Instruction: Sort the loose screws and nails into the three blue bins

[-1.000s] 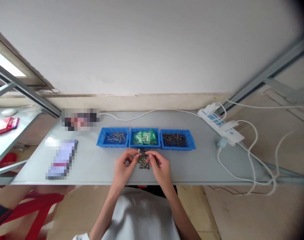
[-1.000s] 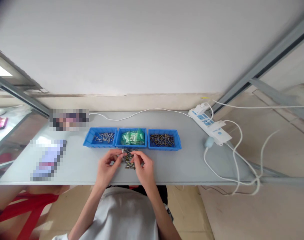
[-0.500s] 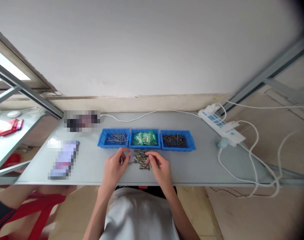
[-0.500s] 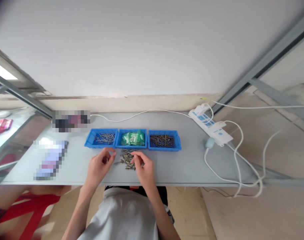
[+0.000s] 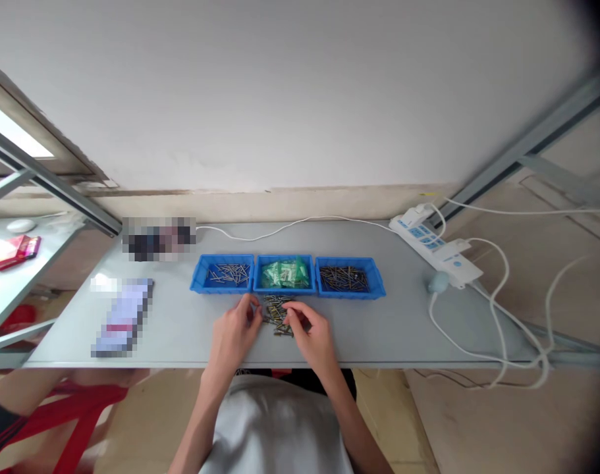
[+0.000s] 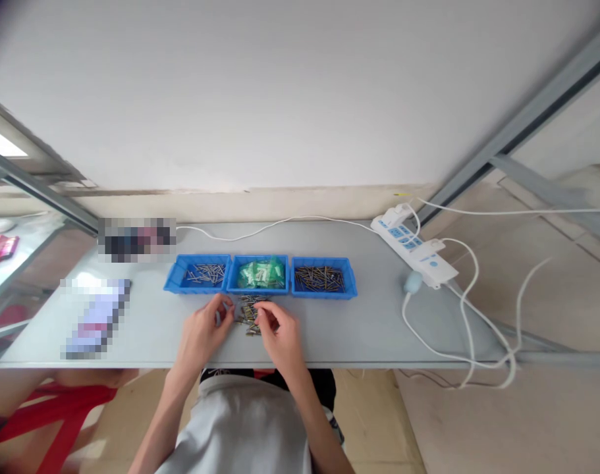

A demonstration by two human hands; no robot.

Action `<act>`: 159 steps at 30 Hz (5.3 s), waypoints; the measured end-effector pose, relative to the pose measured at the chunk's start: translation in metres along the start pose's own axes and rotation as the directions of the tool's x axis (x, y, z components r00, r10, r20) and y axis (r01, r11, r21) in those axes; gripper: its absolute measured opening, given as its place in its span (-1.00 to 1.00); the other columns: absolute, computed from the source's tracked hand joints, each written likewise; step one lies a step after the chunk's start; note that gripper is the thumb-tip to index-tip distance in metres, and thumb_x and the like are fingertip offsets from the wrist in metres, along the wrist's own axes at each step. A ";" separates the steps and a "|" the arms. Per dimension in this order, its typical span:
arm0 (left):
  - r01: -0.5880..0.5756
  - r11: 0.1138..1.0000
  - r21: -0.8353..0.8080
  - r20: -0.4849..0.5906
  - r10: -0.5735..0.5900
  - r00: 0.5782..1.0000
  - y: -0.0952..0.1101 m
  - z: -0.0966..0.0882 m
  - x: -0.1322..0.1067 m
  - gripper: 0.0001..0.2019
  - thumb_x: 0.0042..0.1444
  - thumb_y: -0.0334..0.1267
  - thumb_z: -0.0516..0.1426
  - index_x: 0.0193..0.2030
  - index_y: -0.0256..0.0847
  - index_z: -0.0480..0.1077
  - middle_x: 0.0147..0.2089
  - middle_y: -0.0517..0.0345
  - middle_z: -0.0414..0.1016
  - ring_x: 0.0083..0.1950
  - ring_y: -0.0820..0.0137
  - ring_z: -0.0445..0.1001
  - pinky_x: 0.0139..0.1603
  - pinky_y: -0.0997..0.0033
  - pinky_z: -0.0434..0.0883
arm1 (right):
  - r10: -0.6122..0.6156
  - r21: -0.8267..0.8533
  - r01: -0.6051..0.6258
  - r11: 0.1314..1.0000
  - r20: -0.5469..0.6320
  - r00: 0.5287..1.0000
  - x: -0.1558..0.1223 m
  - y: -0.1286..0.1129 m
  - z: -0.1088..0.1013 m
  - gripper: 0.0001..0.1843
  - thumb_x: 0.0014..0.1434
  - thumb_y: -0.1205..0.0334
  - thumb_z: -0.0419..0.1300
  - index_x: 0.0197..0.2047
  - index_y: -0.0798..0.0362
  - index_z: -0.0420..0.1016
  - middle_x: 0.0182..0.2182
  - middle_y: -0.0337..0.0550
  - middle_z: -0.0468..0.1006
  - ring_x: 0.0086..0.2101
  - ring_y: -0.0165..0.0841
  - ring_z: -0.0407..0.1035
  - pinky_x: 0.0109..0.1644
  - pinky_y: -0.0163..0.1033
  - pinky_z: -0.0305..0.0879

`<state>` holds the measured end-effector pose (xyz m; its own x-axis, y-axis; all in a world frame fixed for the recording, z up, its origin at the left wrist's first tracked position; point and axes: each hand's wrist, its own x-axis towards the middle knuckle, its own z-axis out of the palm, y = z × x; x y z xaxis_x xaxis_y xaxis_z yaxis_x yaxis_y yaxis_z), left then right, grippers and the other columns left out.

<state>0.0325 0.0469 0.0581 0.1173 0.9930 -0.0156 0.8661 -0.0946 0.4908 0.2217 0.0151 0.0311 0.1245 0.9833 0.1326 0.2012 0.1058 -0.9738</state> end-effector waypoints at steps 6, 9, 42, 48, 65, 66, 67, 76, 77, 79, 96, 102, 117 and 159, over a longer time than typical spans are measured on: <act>-0.141 0.982 -0.127 -0.099 0.128 0.987 0.008 0.001 -0.006 -0.85 0.43 -0.12 0.08 -0.14 -0.08 0.39 -0.32 0.26 0.57 -0.46 0.43 0.44 -0.35 0.47 0.24 | -0.069 -0.092 0.081 0.992 0.130 0.989 0.002 -0.003 0.002 -0.75 0.37 0.26 0.22 0.05 -0.07 0.65 -0.23 -0.18 0.62 -0.40 -0.38 0.45 -0.26 -0.29 0.39; -0.204 0.964 -0.170 -0.106 0.188 0.976 0.013 0.005 -0.005 -0.84 0.42 -0.14 0.08 -0.19 -0.10 0.38 -0.37 0.27 0.54 -0.48 0.45 0.41 -0.37 0.49 0.25 | -0.085 -0.101 0.096 0.990 0.105 0.991 0.003 -0.001 0.002 -0.80 0.37 0.26 0.24 0.01 -0.06 0.66 -0.23 -0.18 0.61 -0.41 -0.38 0.42 -0.28 -0.29 0.38; -0.546 0.829 -0.117 -0.011 0.549 0.836 -0.026 0.013 0.007 -0.83 0.44 -0.30 0.11 -0.04 -0.09 0.56 -0.04 0.04 0.52 -0.03 0.28 0.51 0.03 0.30 0.46 | -0.034 -0.084 0.036 0.996 0.023 0.999 0.002 -0.004 0.000 -0.75 0.46 0.14 0.15 -0.08 0.00 0.66 -0.26 -0.13 0.66 -0.37 -0.34 0.49 -0.29 -0.28 0.34; -0.500 0.830 -0.245 -0.092 0.494 0.865 -0.023 0.008 0.004 -0.81 0.48 -0.27 0.08 -0.06 -0.12 0.54 -0.04 0.04 0.56 -0.01 0.31 0.55 0.05 0.36 0.46 | -0.037 -0.069 0.038 0.997 0.018 0.999 0.002 -0.005 0.000 -0.73 0.47 0.13 0.14 -0.09 0.01 0.66 -0.30 -0.14 0.64 -0.41 -0.36 0.47 -0.32 -0.30 0.33; -0.187 0.806 -0.562 -0.097 0.160 0.982 0.006 0.027 -0.007 -0.89 0.29 -0.29 0.15 -0.11 -0.16 0.50 -0.20 0.14 0.66 -0.43 0.49 0.46 -0.33 0.52 0.44 | -0.105 -0.002 0.105 0.994 0.033 0.994 0.001 -0.006 0.001 -0.84 0.37 0.13 0.28 -0.13 -0.01 0.67 -0.32 -0.17 0.61 -0.47 -0.40 0.38 -0.42 -0.30 0.32; -0.183 0.801 -0.570 -0.099 0.154 0.983 0.007 0.027 -0.006 -0.89 0.29 -0.28 0.16 -0.11 -0.17 0.50 -0.21 0.14 0.66 -0.43 0.49 0.46 -0.34 0.52 0.43 | -0.103 -0.002 0.103 0.995 0.033 0.994 0.001 -0.005 0.001 -0.84 0.37 0.14 0.28 -0.13 0.00 0.67 -0.33 -0.17 0.60 -0.47 -0.40 0.37 -0.41 -0.30 0.32; -0.178 0.799 -0.574 -0.100 0.147 0.984 0.008 0.027 -0.006 -0.89 0.29 -0.27 0.16 -0.12 -0.17 0.51 -0.22 0.13 0.66 -0.42 0.49 0.47 -0.34 0.52 0.43 | -0.101 -0.005 0.101 0.995 0.033 0.994 0.002 -0.005 0.001 -0.84 0.37 0.15 0.28 -0.13 0.00 0.67 -0.33 -0.18 0.60 -0.47 -0.40 0.37 -0.40 -0.30 0.33; -0.148 0.782 -0.605 -0.074 0.130 0.989 0.009 0.024 -0.004 -0.89 0.28 -0.22 0.19 -0.16 -0.17 0.52 -0.22 0.12 0.68 -0.44 0.48 0.50 -0.34 0.49 0.44 | -0.075 -0.020 0.075 0.997 -0.007 0.997 0.002 -0.007 0.000 -0.83 0.35 0.13 0.28 -0.16 0.00 0.68 -0.36 -0.17 0.60 -0.48 -0.40 0.36 -0.43 -0.31 0.30; -0.148 0.779 -0.609 -0.068 0.136 0.988 0.008 0.025 -0.004 -0.89 0.29 -0.22 0.19 -0.15 -0.17 0.52 -0.23 0.12 0.67 -0.44 0.48 0.50 -0.35 0.49 0.44 | -0.075 -0.019 0.075 0.997 -0.010 0.997 0.002 -0.007 0.000 -0.82 0.35 0.13 0.28 -0.17 0.00 0.68 -0.36 -0.18 0.60 -0.48 -0.40 0.36 -0.44 -0.31 0.29; -0.152 0.775 -0.614 -0.060 0.146 0.987 0.007 0.026 -0.004 -0.89 0.30 -0.22 0.19 -0.13 -0.17 0.51 -0.28 0.15 0.66 -0.45 0.47 0.51 -0.35 0.50 0.44 | -0.075 -0.015 0.075 0.997 -0.014 0.997 0.002 -0.007 0.001 -0.83 0.35 0.13 0.28 -0.17 0.00 0.68 -0.36 -0.18 0.60 -0.48 -0.40 0.36 -0.45 -0.31 0.28; -0.177 0.768 -0.615 -0.081 0.162 0.983 0.007 0.026 -0.003 -0.90 0.31 -0.24 0.19 -0.15 -0.17 0.54 -0.20 0.12 0.67 -0.45 0.50 0.47 -0.37 0.50 0.42 | -0.073 -0.005 0.073 0.997 -0.018 0.997 0.002 -0.006 0.000 -0.84 0.36 0.18 0.26 -0.17 0.01 0.68 -0.37 -0.19 0.59 -0.45 -0.39 0.38 -0.39 -0.30 0.28; -0.115 0.686 -0.719 -0.100 0.061 0.993 0.003 0.026 -0.006 -0.87 0.32 -0.17 0.24 -0.12 -0.17 0.53 -0.13 0.07 0.73 -0.47 0.48 0.53 -0.35 0.47 0.49 | -0.020 0.047 0.023 0.999 -0.061 0.998 0.002 -0.004 -0.002 -0.77 0.42 0.12 0.22 -0.15 0.02 0.67 -0.36 -0.15 0.64 -0.38 -0.34 0.48 -0.34 -0.31 0.32; -0.004 0.991 -0.134 -0.603 -0.078 0.794 -0.009 -0.030 0.022 -0.86 0.33 -0.19 0.21 -0.09 -0.13 0.60 -0.15 0.15 0.64 -0.43 0.46 0.35 -0.28 0.44 0.33 | 0.041 0.102 -0.035 0.994 -0.052 0.998 -0.001 0.003 -0.001 -0.72 0.44 0.04 0.20 -0.13 0.01 0.67 -0.40 -0.15 0.64 -0.41 -0.33 0.48 -0.37 -0.29 0.30; -0.197 0.951 -0.238 -0.177 0.157 0.972 -0.013 0.021 -0.002 -0.87 0.44 -0.22 0.06 -0.04 -0.11 0.43 -0.09 0.13 0.58 -0.37 0.41 0.48 -0.23 0.42 0.40 | 0.063 0.061 -0.061 0.996 -0.024 0.998 0.000 -0.001 -0.002 -0.66 0.44 -0.01 0.17 -0.12 0.03 0.67 -0.42 -0.16 0.64 -0.47 -0.36 0.41 -0.40 -0.31 0.29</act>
<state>0.0315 0.0446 0.0335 0.1636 0.9625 0.2163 0.6848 -0.2687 0.6774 0.2234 0.0151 0.0327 0.1598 0.9843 0.0756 0.1334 0.0543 -0.9896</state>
